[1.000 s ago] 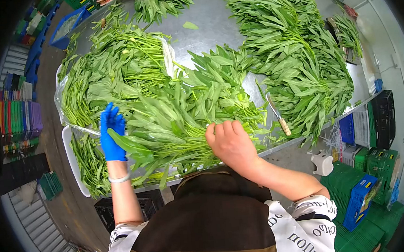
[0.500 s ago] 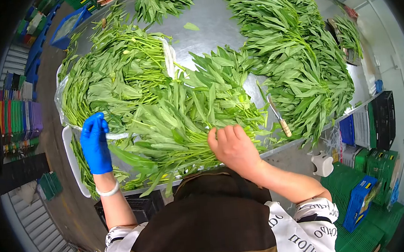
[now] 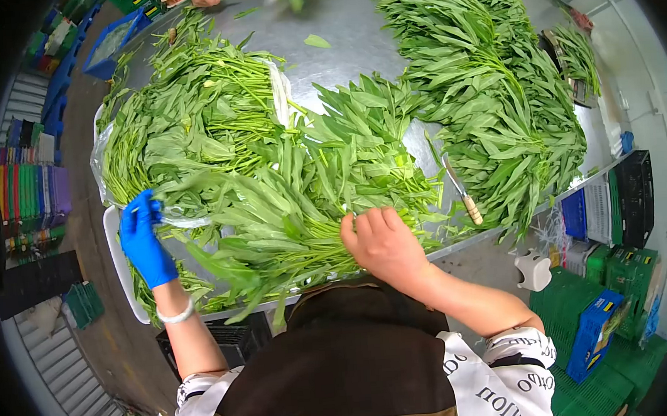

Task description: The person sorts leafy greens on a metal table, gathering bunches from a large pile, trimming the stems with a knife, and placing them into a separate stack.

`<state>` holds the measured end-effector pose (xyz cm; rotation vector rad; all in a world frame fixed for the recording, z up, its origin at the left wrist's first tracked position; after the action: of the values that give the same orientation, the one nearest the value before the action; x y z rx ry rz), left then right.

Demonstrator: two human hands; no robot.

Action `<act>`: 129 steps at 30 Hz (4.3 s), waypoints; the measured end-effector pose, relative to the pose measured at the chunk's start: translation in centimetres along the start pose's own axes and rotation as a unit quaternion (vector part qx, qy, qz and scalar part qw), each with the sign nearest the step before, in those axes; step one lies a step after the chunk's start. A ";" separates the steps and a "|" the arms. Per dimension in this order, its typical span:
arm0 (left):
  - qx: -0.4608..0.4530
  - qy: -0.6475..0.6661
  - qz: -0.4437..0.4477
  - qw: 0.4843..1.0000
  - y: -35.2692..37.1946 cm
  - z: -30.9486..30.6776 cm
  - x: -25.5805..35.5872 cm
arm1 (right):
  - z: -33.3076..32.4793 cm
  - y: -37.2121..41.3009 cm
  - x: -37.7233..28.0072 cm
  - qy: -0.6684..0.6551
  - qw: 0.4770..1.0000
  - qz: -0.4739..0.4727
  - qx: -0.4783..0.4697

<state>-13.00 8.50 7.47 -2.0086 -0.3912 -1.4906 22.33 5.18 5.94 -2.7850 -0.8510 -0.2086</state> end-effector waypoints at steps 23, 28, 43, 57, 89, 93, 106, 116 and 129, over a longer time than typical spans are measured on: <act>-0.471 -0.157 0.285 0.820 11.0 10.3 3.5 | 0.6 -0.5 -0.7 -0.015 1.000 0.018 0.005; -0.514 -0.241 0.410 0.714 12.4 11.3 3.0 | 0.6 -0.8 -0.7 -0.004 1.000 0.004 0.006; -0.161 -0.150 0.077 0.973 4.2 4.5 0.3 | 1.2 -0.3 -0.2 -0.030 0.999 0.037 0.002; -0.507 -0.134 0.404 0.750 9.6 12.9 4.7 | 0.3 -1.0 -1.2 -0.024 1.000 -0.005 0.019; -0.562 -0.147 0.413 0.701 15.8 15.4 3.1 | 5.9 2.5 -1.3 -0.717 0.552 0.116 -0.411; -0.524 -0.284 0.392 0.701 15.3 16.2 2.5 | 2.2 1.0 2.4 -0.408 0.903 0.127 -0.055; -0.508 -0.147 0.297 0.795 14.4 20.4 3.1 | 4.9 0.8 17.5 -0.217 0.960 0.162 0.065; -0.485 -0.130 0.194 0.843 12.7 15.9 -4.5 | 14.9 10.5 42.7 0.122 0.908 0.383 -0.115; -0.294 -0.334 0.399 0.802 -7.6 18.4 -8.7 | 6.9 2.1 27.4 -0.062 0.947 0.311 0.048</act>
<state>-6.12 26.79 -1.98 -2.6420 0.6978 -0.3402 46.52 19.85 4.38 -2.8293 0.0304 0.1144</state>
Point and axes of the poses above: each hand's wrist, its own y-axis away from the middle knuckle, its own z-axis out of the palm, x = y × z, the point moved 4 cm from there along -y, towards the middle knuckle, and after that the axes turned 14 degrees about z, right-handed, at the moved point
